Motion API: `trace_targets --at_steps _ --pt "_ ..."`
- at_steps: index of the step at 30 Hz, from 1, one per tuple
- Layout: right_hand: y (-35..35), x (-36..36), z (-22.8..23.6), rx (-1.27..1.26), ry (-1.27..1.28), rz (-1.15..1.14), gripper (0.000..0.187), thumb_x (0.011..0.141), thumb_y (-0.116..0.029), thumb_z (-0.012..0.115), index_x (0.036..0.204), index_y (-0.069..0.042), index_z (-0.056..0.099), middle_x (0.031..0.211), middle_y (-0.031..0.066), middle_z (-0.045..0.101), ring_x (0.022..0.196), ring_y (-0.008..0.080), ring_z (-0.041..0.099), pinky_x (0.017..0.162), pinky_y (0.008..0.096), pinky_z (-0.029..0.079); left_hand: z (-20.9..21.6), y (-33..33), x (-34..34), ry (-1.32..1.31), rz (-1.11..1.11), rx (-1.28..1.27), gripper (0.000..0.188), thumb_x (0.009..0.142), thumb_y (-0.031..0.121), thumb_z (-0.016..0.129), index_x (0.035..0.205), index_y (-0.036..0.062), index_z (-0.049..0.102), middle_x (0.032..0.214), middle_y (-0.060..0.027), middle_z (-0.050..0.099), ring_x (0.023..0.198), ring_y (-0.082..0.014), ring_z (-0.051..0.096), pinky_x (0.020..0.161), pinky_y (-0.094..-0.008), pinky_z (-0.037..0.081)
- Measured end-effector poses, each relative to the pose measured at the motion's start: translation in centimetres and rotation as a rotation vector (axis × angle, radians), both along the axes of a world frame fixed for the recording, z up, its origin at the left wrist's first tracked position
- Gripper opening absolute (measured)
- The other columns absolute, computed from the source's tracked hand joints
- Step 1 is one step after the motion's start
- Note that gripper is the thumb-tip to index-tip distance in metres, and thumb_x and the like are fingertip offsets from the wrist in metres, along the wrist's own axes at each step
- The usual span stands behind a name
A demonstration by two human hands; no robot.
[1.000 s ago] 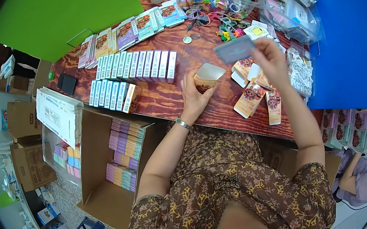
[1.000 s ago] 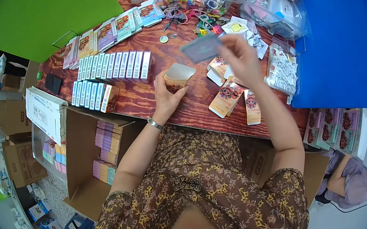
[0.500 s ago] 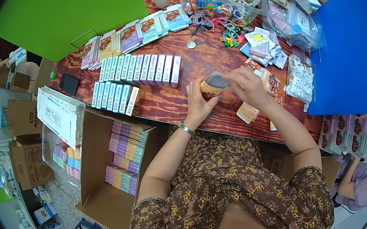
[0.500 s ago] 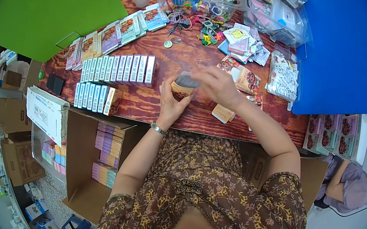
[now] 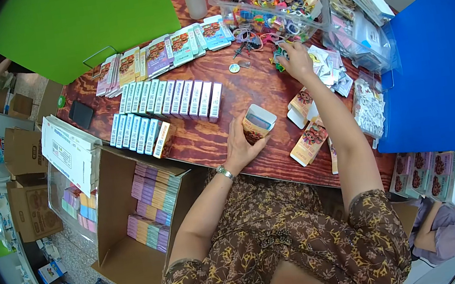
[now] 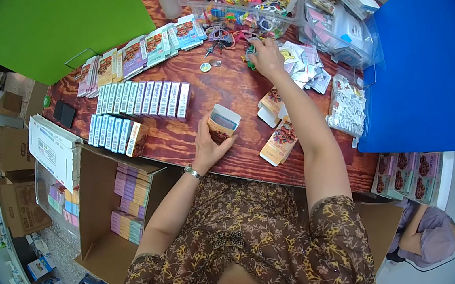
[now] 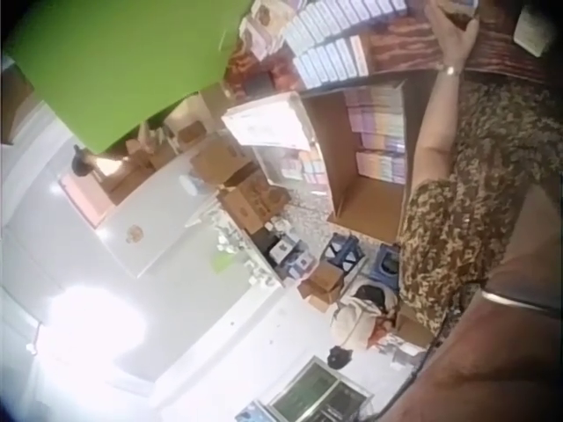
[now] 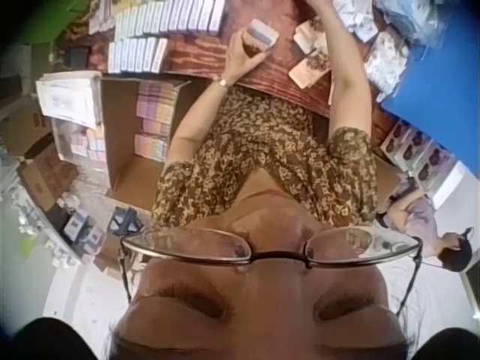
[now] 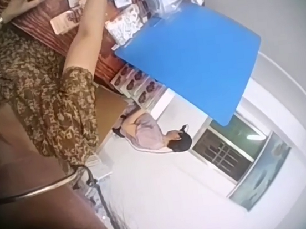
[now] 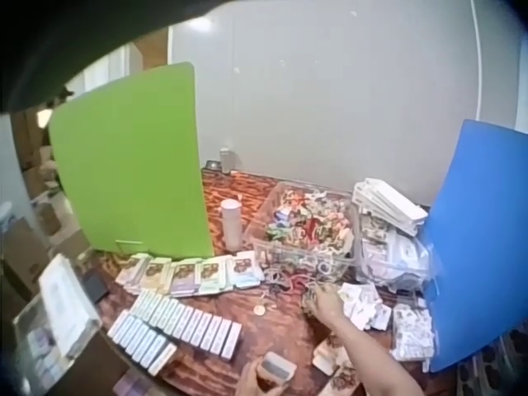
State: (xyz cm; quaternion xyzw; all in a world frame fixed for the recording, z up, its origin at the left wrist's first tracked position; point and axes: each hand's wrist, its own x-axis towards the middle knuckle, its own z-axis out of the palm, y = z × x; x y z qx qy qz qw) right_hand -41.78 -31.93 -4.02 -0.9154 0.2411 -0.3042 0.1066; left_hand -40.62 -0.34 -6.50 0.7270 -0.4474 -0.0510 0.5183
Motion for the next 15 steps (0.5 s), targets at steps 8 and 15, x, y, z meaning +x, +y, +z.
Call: trace_targets --at_steps 8,15 --pt "-2.8 -0.2 4.4 0.579 0.021 0.077 0.023 0.091 -0.025 0.07 0.101 -0.004 0.07 0.077 0.0063 0.071 0.067 0.0132 0.064 0.066 0.0307 0.05 -0.7 0.2 0.2 0.012 0.019 -0.007 0.086 0.072 0.02 0.088 0.141 -0.0004 0.041 0.13 -0.0211 0.054 0.119 -0.0374 0.058 0.098 -0.0441 0.049" --pt "-1.9 -0.4 5.6 0.692 0.17 0.201 0.02 0.091 -0.017 0.07 0.1 0.0 0.066 0.083 0.0036 0.07 0.076 0.0104 0.066 0.071 0.0293 0.052 -0.8 0.2 0.1 0.028 0.023 -0.024 0.087 0.073 0.021 0.088 0.142 -0.0005 0.041 0.131 -0.0219 0.054 0.119 -0.0387 0.057 0.099 -0.0448 0.049"
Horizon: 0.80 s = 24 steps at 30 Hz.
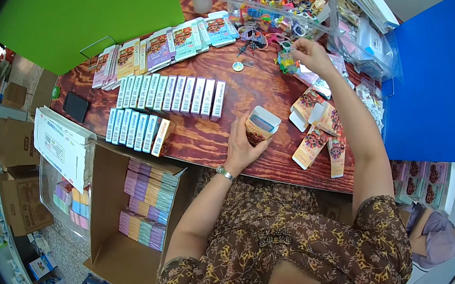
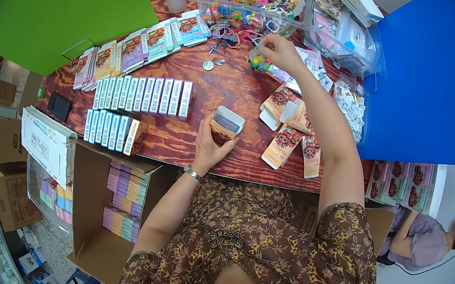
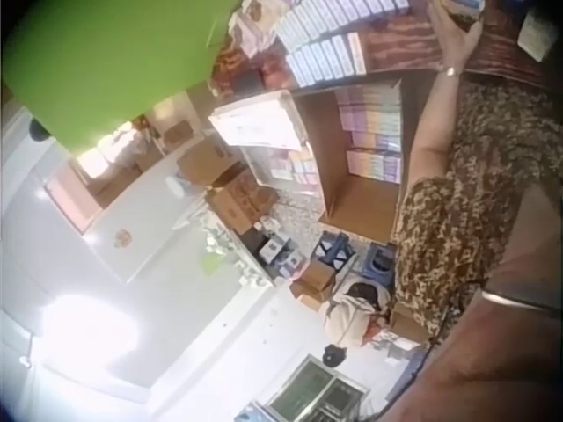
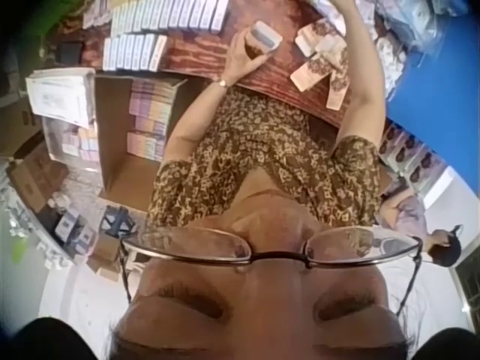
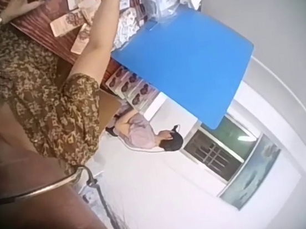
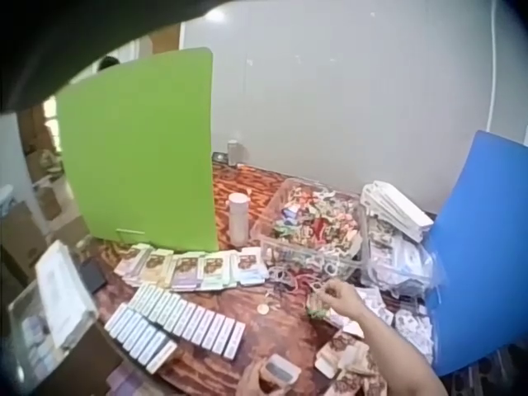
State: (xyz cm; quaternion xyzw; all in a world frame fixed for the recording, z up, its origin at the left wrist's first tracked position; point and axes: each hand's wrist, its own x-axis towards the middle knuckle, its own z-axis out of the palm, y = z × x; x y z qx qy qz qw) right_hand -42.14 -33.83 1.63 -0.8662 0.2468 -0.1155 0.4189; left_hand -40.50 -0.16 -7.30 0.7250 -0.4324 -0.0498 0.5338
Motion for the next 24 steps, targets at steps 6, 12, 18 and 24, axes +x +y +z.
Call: trace_targets --at_steps 6,12,18,24 --pt "2.1 -0.2 -1.1 -0.571 0.096 0.18 0.017 0.088 -0.018 0.073 0.102 -0.007 0.073 0.083 0.0115 0.072 0.074 0.0201 0.07 0.069 0.0322 0.053 0.2 -0.5 0.2 -0.017 -0.023 -0.047 0.089 0.073 0.027 0.087 0.142 -0.001 0.039 0.122 -0.0239 0.054 0.113 -0.0417 0.055 0.095 -0.0481 0.047" --pt "3.8 -0.7 0.1 -0.259 -0.02 0.108 0.02 0.092 -0.017 0.069 0.108 -0.006 0.073 0.089 0.0086 0.074 0.077 0.0162 0.07 0.072 0.0318 0.053 0.2 0.1 -0.1 -0.004 -0.002 0.006 0.089 0.073 0.025 0.088 0.143 0.0002 0.039 0.125 -0.0216 0.054 0.116 -0.0392 0.057 0.096 -0.0457 0.049" --pt "3.4 -1.3 1.3 -0.171 -0.054 0.15 0.022 0.096 -0.016 0.066 0.112 -0.002 0.07 0.101 0.0041 0.073 0.088 0.0107 0.067 0.08 0.0301 0.053 0.0 0.1 -0.1 -0.002 0.001 -0.001 0.088 0.072 0.025 0.088 0.142 0.0002 0.04 0.125 -0.022 0.055 0.115 -0.0389 0.058 0.096 -0.0455 0.049" --pt "4.7 -0.7 -0.9 0.212 -0.05 0.153 0.021 0.099 -0.012 0.061 0.116 -0.002 0.067 0.102 0.0064 0.073 0.09 0.0102 0.068 0.082 0.0283 0.053 -0.2 0.2 -0.1 0.006 0.013 0.001 0.088 0.072 0.026 0.088 0.142 0.0004 0.04 0.124 -0.0217 0.055 0.114 -0.0388 0.058 0.095 -0.0455 0.049"
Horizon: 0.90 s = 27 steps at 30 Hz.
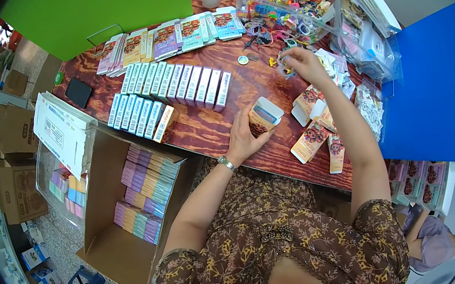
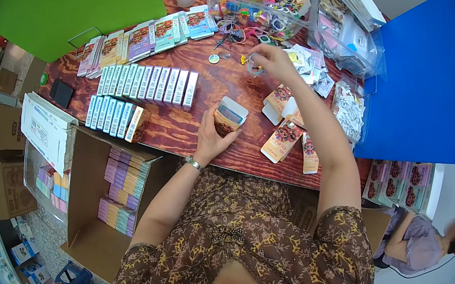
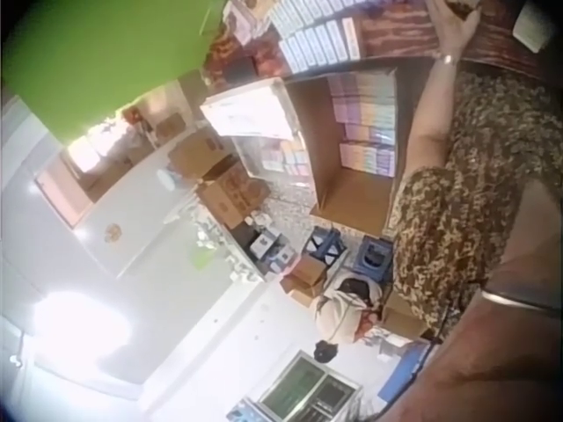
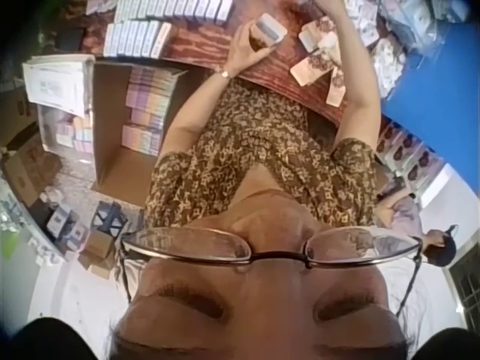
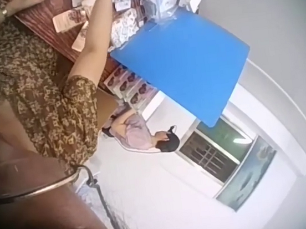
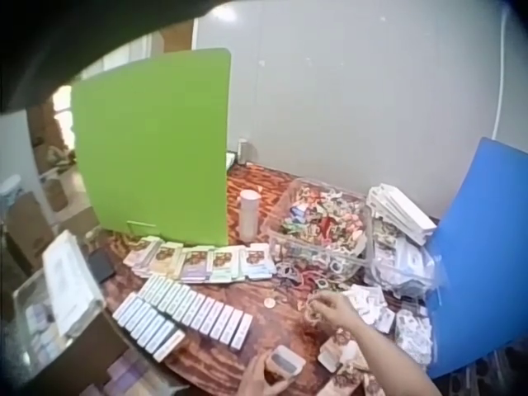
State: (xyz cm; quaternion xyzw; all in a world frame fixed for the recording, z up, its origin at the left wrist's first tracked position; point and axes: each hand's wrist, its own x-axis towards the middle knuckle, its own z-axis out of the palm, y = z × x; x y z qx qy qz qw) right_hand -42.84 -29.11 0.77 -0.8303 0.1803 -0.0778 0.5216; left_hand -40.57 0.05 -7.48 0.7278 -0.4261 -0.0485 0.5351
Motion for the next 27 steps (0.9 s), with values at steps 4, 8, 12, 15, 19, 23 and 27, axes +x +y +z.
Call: trace_targets --at_steps 4,8,12,15,19,23,27 --pt "0.6 3.1 -3.9 -0.204 0.14 -0.096 0.026 0.093 -0.014 0.067 0.117 -0.005 0.068 0.099 0.0121 0.073 0.09 0.0221 0.072 0.078 0.0344 0.056 0.1 -0.1 -0.1 -0.016 0.01 -0.004 0.088 0.072 0.026 0.088 0.142 0.001 0.041 0.124 -0.0215 0.055 0.114 -0.0383 0.058 0.095 -0.0455 0.05" --pt "1.6 4.9 -6.1 -0.851 0.111 -0.098 0.03 0.086 -0.019 0.074 0.115 -0.014 0.07 0.093 0.0177 0.072 0.089 0.0412 0.069 0.077 0.0492 0.055 0.4 -0.3 -0.3 -0.012 -0.003 -0.023 0.087 0.075 0.03 0.086 0.142 -0.0009 0.04 0.119 -0.0224 0.056 0.111 -0.0391 0.057 0.094 -0.0466 0.048" --pt "1.0 5.7 -6.3 -0.899 0.302 -0.052 0.031 0.085 -0.018 0.074 0.116 -0.014 0.07 0.096 0.0169 0.073 0.087 0.0391 0.07 0.077 0.0466 0.056 0.2 -0.5 -0.2 0.012 -0.004 -0.034 0.086 0.074 0.028 0.086 0.142 0.0004 0.04 0.121 -0.0216 0.057 0.113 -0.0387 0.057 0.095 -0.0466 0.048" --pt "3.0 4.2 -0.7 -0.701 0.266 0.005 0.034 0.086 -0.018 0.074 0.118 -0.012 0.067 0.095 0.0127 0.074 0.08 0.0289 0.072 0.075 0.0397 0.057 0.2 0.1 -0.1 0.072 0.045 -0.062 0.085 0.073 0.026 0.087 0.141 0.0013 0.042 0.12 -0.0209 0.057 0.113 -0.0388 0.057 0.095 -0.0465 0.048" --pt "5.9 0.8 6.8 -0.217 0.093 0.069 0.026 0.092 -0.012 0.069 0.116 -0.002 0.066 0.095 0.006 0.073 0.08 0.0116 0.07 0.073 0.0281 0.057 1.9 -0.1 -0.2 0.101 0.13 -0.011 0.08 0.071 0.021 0.086 0.136 0.0008 0.044 0.119 -0.0204 0.058 0.11 -0.0392 0.058 0.094 -0.0469 0.048" --pt "8.4 -1.4 8.4 -0.062 0.033 0.17 0.02 0.096 -0.005 0.064 0.113 0.005 0.065 0.098 0.0058 0.072 0.083 0.01 0.069 0.071 0.0258 0.057 2.6 -0.5 -0.2 0.121 0.128 0.044 0.073 0.07 0.019 0.084 0.132 0.0014 0.048 0.111 -0.0212 0.061 0.107 -0.0411 0.059 0.092 -0.0484 0.048" --pt "11.2 -2.7 7.3 -0.274 0.078 0.176 0.019 0.091 -0.009 0.069 0.109 -0.002 0.069 0.095 0.0062 0.072 0.079 0.0098 0.069 0.068 0.0288 0.056 3.1 -0.5 -0.8 0.098 0.141 0.05 0.07 0.07 0.019 0.083 0.13 0.002 0.05 0.111 -0.0216 0.062 0.107 -0.0413 0.059 0.091 -0.0484 0.049"
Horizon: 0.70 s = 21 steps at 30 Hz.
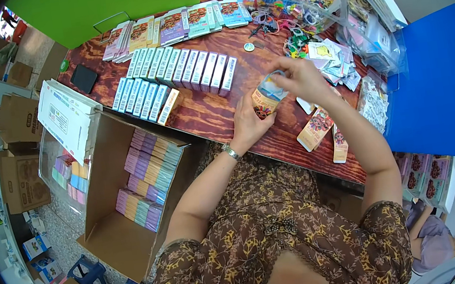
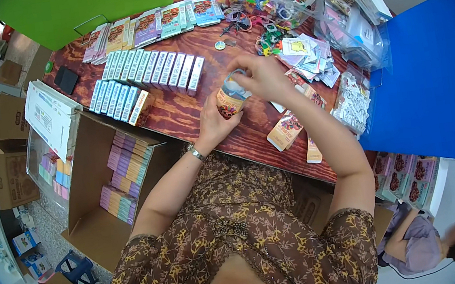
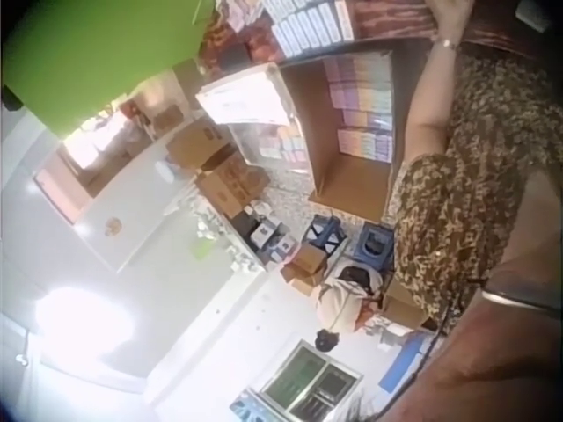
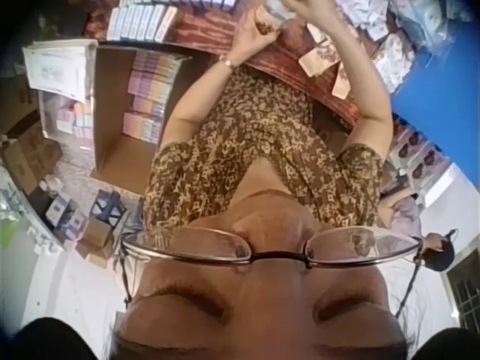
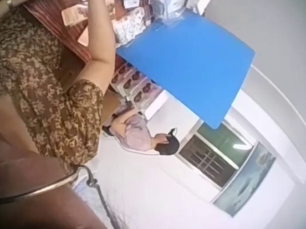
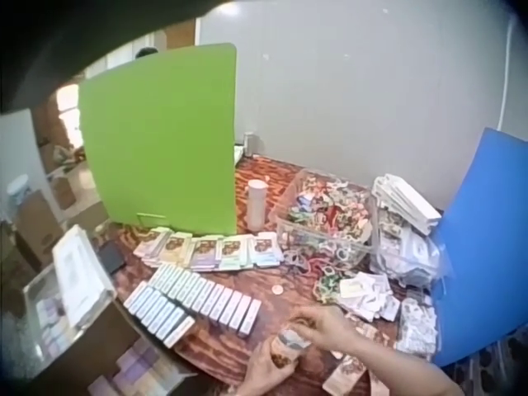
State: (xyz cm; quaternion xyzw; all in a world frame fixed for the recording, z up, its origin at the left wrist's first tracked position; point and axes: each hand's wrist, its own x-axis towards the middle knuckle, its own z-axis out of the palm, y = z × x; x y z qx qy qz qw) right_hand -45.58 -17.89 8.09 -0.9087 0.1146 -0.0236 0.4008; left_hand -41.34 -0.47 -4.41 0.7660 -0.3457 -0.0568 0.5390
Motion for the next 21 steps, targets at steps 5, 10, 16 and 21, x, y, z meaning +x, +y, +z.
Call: trace_targets --at_steps 5,10,16,21 --pt "0.9 -0.9 -2.4 -0.24 -0.228 0.198 0.028 0.086 -0.006 0.068 0.114 -0.005 0.069 0.097 0.0149 0.072 0.082 0.0279 0.072 0.069 0.0381 0.058 0.2 0.3 -0.4 0.012 0.002 -0.016 0.071 0.071 0.019 0.084 0.131 0.0007 0.049 0.114 -0.0215 0.061 0.108 -0.0412 0.059 0.091 -0.0486 0.049" --pt "1.4 -2.2 -0.5 -0.127 -0.06 0.121 0.035 0.086 -0.005 0.068 0.121 -0.006 0.065 0.099 0.0147 0.071 0.092 0.027 0.072 0.074 0.0376 0.06 0.0 0.3 -0.2 -0.017 -0.032 -0.028 0.073 0.072 0.02 0.084 0.132 -0.0011 0.048 0.115 -0.0213 0.06 0.109 -0.0403 0.059 0.093 -0.0477 0.049" --pt "-0.4 -5.6 -1.7 -0.355 -0.382 0.072 0.032 0.086 -0.007 0.072 0.117 -0.007 0.068 0.103 0.0123 0.071 0.091 0.027 0.071 0.075 0.0379 0.059 0.5 -0.4 -0.5 0.45 -0.069 -0.004 0.076 0.071 0.026 0.086 0.132 -0.0009 0.048 0.113 -0.0224 0.063 0.108 -0.0408 0.059 0.094 -0.0465 0.048" --pt "-2.4 -8.9 -2.9 -0.328 -0.436 0.053 0.02 0.087 -0.009 0.073 0.107 -0.007 0.071 0.102 0.0109 0.072 0.089 0.0278 0.071 0.075 0.0384 0.057 0.3 -0.6 -0.5 0.248 -0.104 0.127 0.079 0.073 0.03 0.086 0.134 -0.0026 0.048 0.115 -0.0217 0.064 0.109 -0.0378 0.062 0.092 -0.0455 0.05"
